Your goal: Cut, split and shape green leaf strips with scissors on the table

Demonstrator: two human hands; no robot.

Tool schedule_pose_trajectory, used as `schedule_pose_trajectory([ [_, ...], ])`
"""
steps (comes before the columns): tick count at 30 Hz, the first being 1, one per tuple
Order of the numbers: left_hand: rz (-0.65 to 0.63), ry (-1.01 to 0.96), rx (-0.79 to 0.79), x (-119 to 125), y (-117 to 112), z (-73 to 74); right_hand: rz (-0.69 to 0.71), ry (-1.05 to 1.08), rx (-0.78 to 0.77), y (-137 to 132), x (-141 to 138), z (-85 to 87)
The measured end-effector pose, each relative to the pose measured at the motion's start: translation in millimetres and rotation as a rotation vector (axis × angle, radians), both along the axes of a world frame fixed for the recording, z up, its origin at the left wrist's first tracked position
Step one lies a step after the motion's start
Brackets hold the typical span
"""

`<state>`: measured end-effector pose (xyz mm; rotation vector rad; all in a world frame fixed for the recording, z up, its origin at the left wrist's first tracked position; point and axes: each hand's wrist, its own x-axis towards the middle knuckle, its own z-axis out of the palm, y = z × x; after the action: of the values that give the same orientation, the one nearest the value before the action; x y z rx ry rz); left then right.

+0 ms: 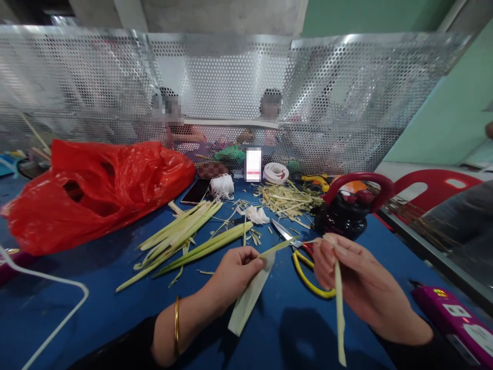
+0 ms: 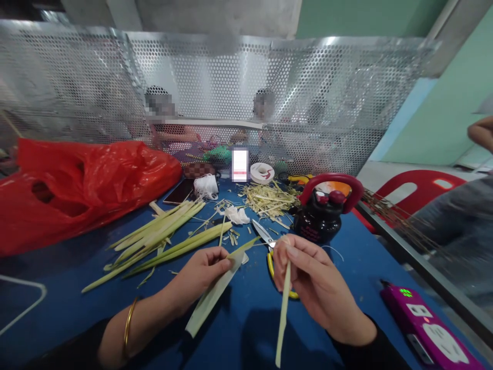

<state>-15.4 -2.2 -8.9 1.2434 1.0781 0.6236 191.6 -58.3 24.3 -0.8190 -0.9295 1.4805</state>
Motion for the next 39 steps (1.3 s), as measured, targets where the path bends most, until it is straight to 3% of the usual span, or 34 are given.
schedule_pose_trajectory([
  [7,0.042,-0.02,-0.059,0,3,0.0,-0.123,0.0,0.153,-7,11,18.4],
  [11,0.074,-0.092,-0.085,-2,5,0.9,-0.194,-0.046,0.135,-5,13,16.1],
  [13,0.098,-0.141,-0.097,-4,5,1.6,-0.102,-0.118,0.022,-2,12,7.7],
  [17,0.185,-0.234,-0.097,-6,8,2.0,0.298,-0.227,-0.218,7,7,-10.6],
  [19,0.224,-0.256,-0.099,-7,9,1.2,0.195,-0.147,-0.183,13,6,-14.1],
  [22,0.256,-0.266,-0.105,-6,9,-0.9,-0.175,0.046,-0.085,21,7,-12.6],
  [24,0.254,-0.279,-0.108,-5,8,-1.9,-0.232,0.041,-0.093,23,5,-12.2],
  [28,0.239,-0.296,-0.095,-2,4,-0.9,-0.07,-0.334,-0.112,14,-17,-23.0],
  [32,0.261,-0.258,0.011,2,-1,1.5,0.151,-0.526,-0.095,1,-50,-43.5],
  [36,0.246,-0.26,0.02,4,-5,1.6,0.143,-0.655,-0.094,-3,-65,-58.6],
  [39,0.215,-0.276,-0.024,4,-6,1.2,0.118,-0.666,-0.079,-2,-63,-60.9],
])
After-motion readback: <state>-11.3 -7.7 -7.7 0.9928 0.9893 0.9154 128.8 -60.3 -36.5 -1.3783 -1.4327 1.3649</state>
